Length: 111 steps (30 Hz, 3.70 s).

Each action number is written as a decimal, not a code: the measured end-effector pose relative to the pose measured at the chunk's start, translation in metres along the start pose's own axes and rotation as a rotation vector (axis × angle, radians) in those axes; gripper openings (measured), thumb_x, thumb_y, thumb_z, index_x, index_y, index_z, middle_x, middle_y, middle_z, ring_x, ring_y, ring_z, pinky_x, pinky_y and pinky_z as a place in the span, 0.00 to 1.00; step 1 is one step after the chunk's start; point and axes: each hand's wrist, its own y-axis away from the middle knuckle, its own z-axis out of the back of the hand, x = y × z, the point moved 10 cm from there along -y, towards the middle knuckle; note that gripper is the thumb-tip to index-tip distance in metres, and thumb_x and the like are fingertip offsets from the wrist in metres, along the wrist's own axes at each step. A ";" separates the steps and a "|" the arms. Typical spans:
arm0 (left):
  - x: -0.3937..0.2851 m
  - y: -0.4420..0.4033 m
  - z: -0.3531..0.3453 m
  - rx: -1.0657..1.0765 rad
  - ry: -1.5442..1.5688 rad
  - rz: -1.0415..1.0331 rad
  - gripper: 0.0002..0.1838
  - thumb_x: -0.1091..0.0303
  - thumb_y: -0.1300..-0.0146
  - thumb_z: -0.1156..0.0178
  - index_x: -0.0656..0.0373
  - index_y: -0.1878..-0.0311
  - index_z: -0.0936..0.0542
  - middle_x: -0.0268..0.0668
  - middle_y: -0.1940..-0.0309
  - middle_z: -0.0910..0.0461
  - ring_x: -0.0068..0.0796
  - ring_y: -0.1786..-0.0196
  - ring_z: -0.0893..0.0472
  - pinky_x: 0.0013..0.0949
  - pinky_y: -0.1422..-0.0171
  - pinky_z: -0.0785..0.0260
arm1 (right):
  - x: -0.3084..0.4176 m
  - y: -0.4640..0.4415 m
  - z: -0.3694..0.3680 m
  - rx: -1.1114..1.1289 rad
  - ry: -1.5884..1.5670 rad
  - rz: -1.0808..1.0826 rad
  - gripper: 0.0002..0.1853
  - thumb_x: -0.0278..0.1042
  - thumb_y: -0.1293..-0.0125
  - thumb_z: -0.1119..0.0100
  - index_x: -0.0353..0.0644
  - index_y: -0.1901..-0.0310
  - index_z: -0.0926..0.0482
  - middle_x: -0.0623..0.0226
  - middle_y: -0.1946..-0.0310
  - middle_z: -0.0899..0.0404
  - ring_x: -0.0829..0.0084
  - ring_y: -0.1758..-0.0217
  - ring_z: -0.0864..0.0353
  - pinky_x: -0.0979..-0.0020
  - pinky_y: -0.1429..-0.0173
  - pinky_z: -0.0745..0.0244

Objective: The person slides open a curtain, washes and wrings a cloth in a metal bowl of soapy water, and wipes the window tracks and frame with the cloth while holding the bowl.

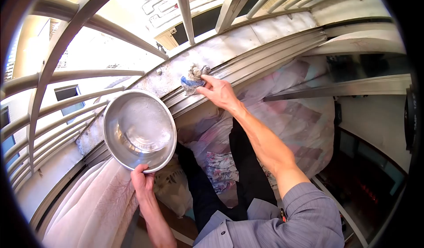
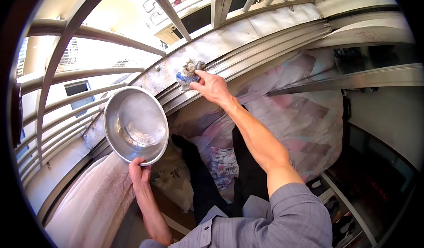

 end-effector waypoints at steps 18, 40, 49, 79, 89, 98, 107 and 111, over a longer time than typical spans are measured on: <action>-0.004 -0.010 -0.035 0.153 -0.052 -0.044 0.20 0.88 0.48 0.50 0.71 0.49 0.25 0.45 0.56 0.18 0.42 0.56 0.15 0.44 0.51 0.17 | 0.002 0.013 0.089 -0.306 -0.643 0.050 0.07 0.25 0.29 0.39 0.38 0.51 0.18 0.79 0.62 0.22 0.86 0.60 0.25 0.81 0.57 0.28; -0.005 -0.008 -0.041 0.119 0.016 -0.059 0.24 0.90 0.49 0.50 0.69 0.46 0.26 0.42 0.56 0.19 0.38 0.58 0.16 0.42 0.56 0.17 | -0.019 -0.017 0.081 -0.458 0.865 0.464 0.05 0.32 0.41 0.36 0.48 0.62 0.17 0.69 0.62 0.27 0.64 0.54 0.26 0.61 0.49 0.32; 0.005 -0.004 -0.062 0.135 -0.014 -0.074 0.20 0.89 0.47 0.49 0.69 0.49 0.26 0.42 0.60 0.19 0.37 0.62 0.16 0.41 0.59 0.17 | -0.006 -0.026 0.078 -0.264 0.894 0.545 0.06 0.32 0.42 0.37 0.48 0.62 0.16 0.69 0.63 0.27 0.64 0.52 0.27 0.57 0.46 0.35; -0.011 0.002 -0.063 0.122 -0.071 -0.083 0.20 0.88 0.47 0.50 0.70 0.49 0.26 0.43 0.59 0.19 0.38 0.62 0.16 0.40 0.60 0.16 | -0.052 -0.030 0.053 -0.022 0.764 0.040 0.27 0.26 0.38 0.50 0.49 0.35 0.29 0.45 0.67 0.17 0.39 0.63 0.16 0.42 0.57 0.23; -0.009 0.009 -0.066 0.127 -0.024 -0.084 0.22 0.89 0.47 0.50 0.70 0.47 0.26 0.44 0.56 0.19 0.40 0.59 0.15 0.42 0.60 0.16 | -0.068 -0.017 0.070 -0.004 0.685 -0.166 0.30 0.30 0.33 0.52 0.45 0.28 0.36 0.36 0.67 0.18 0.34 0.60 0.17 0.41 0.51 0.24; -0.008 -0.002 -0.060 0.137 -0.021 -0.075 0.27 0.89 0.48 0.50 0.69 0.41 0.28 0.44 0.52 0.21 0.40 0.55 0.16 0.43 0.57 0.16 | -0.056 -0.030 0.049 0.075 0.828 -0.103 0.35 0.25 0.42 0.50 0.28 0.30 0.40 0.36 0.72 0.18 0.37 0.64 0.15 0.44 0.54 0.21; -0.022 -0.005 -0.050 0.190 -0.027 -0.061 0.23 0.87 0.48 0.50 0.67 0.45 0.27 0.41 0.57 0.20 0.37 0.60 0.15 0.42 0.60 0.16 | -0.039 -0.038 -0.013 0.128 0.894 -0.097 0.39 0.28 0.45 0.48 0.02 0.38 0.46 0.37 0.73 0.17 0.44 0.67 0.12 0.51 0.59 0.16; -0.029 -0.009 -0.041 0.183 -0.046 -0.061 0.23 0.87 0.48 0.50 0.67 0.45 0.26 0.41 0.57 0.20 0.37 0.61 0.16 0.41 0.61 0.16 | -0.023 -0.038 -0.027 0.081 0.885 -0.068 0.37 0.29 0.44 0.50 0.02 0.39 0.42 0.35 0.76 0.19 0.43 0.70 0.13 0.51 0.63 0.16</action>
